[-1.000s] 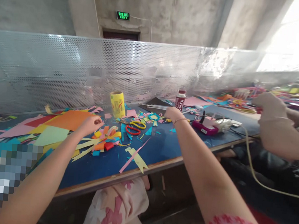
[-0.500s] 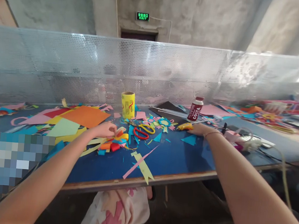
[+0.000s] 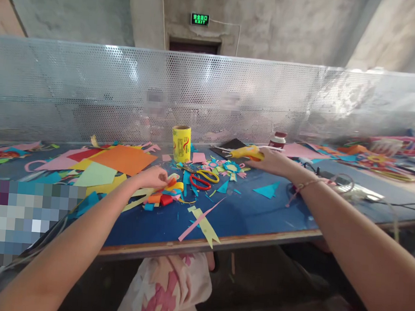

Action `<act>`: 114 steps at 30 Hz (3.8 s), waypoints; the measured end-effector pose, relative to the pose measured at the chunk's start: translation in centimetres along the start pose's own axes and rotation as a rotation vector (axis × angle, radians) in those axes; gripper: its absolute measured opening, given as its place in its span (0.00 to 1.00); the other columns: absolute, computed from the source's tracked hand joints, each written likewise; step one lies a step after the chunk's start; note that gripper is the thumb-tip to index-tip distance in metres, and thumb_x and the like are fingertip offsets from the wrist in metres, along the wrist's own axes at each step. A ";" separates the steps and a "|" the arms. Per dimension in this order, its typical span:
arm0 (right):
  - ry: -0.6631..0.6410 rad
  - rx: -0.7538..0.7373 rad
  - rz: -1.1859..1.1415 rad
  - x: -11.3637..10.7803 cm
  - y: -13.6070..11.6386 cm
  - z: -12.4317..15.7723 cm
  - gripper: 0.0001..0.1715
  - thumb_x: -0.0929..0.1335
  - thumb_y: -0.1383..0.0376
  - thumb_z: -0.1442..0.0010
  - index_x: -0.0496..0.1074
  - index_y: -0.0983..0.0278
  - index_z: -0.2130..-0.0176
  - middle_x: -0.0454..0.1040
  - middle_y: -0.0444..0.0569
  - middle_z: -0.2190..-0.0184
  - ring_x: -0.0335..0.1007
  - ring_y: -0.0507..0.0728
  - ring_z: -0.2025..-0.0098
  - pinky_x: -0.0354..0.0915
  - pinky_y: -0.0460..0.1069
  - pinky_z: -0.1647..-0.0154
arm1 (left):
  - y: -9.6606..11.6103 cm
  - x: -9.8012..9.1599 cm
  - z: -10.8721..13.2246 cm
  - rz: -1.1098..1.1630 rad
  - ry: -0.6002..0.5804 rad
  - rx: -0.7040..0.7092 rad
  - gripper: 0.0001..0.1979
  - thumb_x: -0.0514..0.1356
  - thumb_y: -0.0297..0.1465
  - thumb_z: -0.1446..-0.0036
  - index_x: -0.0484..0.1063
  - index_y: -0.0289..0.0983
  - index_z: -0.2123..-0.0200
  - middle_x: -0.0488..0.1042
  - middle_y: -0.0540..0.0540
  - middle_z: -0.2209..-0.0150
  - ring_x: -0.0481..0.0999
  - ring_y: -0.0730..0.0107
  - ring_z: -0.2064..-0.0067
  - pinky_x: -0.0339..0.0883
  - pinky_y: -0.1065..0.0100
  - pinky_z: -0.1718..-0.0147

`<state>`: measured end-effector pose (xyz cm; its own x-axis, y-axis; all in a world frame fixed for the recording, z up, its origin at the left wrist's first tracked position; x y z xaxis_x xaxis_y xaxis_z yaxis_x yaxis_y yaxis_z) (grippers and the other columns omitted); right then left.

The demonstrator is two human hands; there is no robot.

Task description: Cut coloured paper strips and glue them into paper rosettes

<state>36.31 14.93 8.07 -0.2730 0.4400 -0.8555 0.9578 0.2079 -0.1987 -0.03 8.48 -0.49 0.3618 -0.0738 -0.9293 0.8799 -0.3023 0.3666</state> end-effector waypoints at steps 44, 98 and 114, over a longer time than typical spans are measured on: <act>-0.054 -0.354 0.283 7.7 -18.5 8.4 0.22 0.57 0.56 0.37 0.64 0.68 0.52 0.71 0.59 0.54 0.71 0.60 0.61 0.57 0.48 0.71 | -1.4 0.1 -0.3 0.186 -0.106 0.000 0.07 0.59 0.29 0.58 0.77 0.35 0.73 0.75 0.48 0.76 0.71 0.72 0.73 0.61 0.72 0.72; -0.035 -0.334 0.193 6.8 -17.3 7.8 0.20 0.59 0.58 0.40 0.66 0.66 0.54 0.73 0.56 0.57 0.70 0.59 0.61 0.55 0.48 0.70 | -0.3 0.3 -0.6 0.003 0.033 -0.126 0.10 0.59 0.34 0.54 0.75 0.35 0.81 0.72 0.47 0.81 0.67 0.73 0.76 0.57 0.71 0.74; 0.066 -0.088 0.090 5.8 -15.2 7.1 0.21 0.61 0.54 0.43 0.67 0.66 0.56 0.74 0.56 0.59 0.71 0.60 0.62 0.56 0.49 0.70 | 0.3 0.2 -0.4 0.131 0.003 -0.245 0.05 0.59 0.26 0.62 0.73 0.34 0.85 0.63 0.51 0.89 0.63 0.75 0.81 0.56 0.71 0.78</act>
<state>20.79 8.14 2.74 -0.1945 0.5158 -0.8343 0.9677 0.2399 -0.0773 0.41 8.74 -0.60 0.4779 -0.0938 -0.8734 0.8738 -0.0510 0.4836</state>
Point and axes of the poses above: each hand's wrist, its own z-axis away from the middle knuckle, its own x-axis out of the palm, y = z × x, the point moved 6 cm from there along -z, towards the middle knuckle
